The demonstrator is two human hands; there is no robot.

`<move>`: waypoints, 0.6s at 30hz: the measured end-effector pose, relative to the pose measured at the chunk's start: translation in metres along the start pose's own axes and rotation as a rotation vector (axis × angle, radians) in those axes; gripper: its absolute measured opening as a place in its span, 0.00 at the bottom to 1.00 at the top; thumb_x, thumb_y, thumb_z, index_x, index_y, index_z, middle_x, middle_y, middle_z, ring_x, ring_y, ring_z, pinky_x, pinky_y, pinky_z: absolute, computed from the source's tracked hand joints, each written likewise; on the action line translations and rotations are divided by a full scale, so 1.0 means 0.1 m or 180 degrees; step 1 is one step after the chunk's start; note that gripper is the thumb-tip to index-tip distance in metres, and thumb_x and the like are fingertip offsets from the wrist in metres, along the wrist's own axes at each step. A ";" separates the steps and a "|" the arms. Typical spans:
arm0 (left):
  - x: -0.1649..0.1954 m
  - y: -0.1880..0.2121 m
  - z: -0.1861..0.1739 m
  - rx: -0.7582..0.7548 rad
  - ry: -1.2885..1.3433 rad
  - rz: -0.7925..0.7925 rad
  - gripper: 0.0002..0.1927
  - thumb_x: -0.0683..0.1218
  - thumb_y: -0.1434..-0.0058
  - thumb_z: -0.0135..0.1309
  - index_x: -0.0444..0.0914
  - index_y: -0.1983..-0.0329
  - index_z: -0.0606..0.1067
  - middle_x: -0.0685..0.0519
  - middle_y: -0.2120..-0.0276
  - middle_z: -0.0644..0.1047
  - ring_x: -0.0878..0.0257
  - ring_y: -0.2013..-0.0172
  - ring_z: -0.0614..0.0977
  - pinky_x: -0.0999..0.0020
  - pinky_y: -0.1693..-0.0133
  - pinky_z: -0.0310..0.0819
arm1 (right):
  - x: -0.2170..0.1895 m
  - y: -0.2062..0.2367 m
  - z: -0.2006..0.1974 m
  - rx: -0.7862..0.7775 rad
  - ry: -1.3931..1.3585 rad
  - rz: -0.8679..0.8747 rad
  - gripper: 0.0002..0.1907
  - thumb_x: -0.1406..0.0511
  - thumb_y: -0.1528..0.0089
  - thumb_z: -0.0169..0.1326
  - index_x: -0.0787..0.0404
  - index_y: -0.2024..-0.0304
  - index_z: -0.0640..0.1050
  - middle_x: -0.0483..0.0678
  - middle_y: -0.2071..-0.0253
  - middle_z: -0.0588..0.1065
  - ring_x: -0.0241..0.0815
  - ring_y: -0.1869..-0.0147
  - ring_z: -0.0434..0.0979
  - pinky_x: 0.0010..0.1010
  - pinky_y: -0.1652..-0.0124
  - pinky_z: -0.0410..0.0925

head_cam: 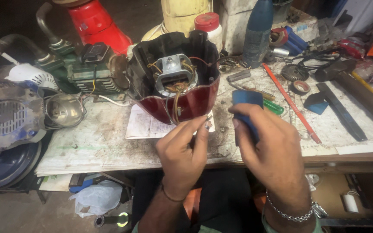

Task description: The person sits at a cluttered workbench and sands a small metal component using a piece of blue sandpaper, rubbing the part repeatedly. They then set the part down, gather scrap debris into a metal bowl, place the bowl aside, and handle a small box on the bench.

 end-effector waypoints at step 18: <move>0.12 -0.01 0.07 -0.0164 -0.0124 0.0236 0.06 0.36 0.34 0.57 0.32 0.54 0.78 0.46 0.64 0.81 0.53 0.67 0.85 0.65 0.65 0.78 | -0.01 0.03 0.07 -0.0046 -0.0370 -0.0088 0.10 0.73 0.37 0.57 0.66 0.53 0.75 0.54 0.61 0.79 0.49 0.60 0.83 0.34 0.61 0.72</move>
Point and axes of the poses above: each hand's wrist, its own y-axis away from the middle knuckle, its own z-axis out of the palm, x = y × z, the point moved 5 cm from there along -y, towards the middle knuckle
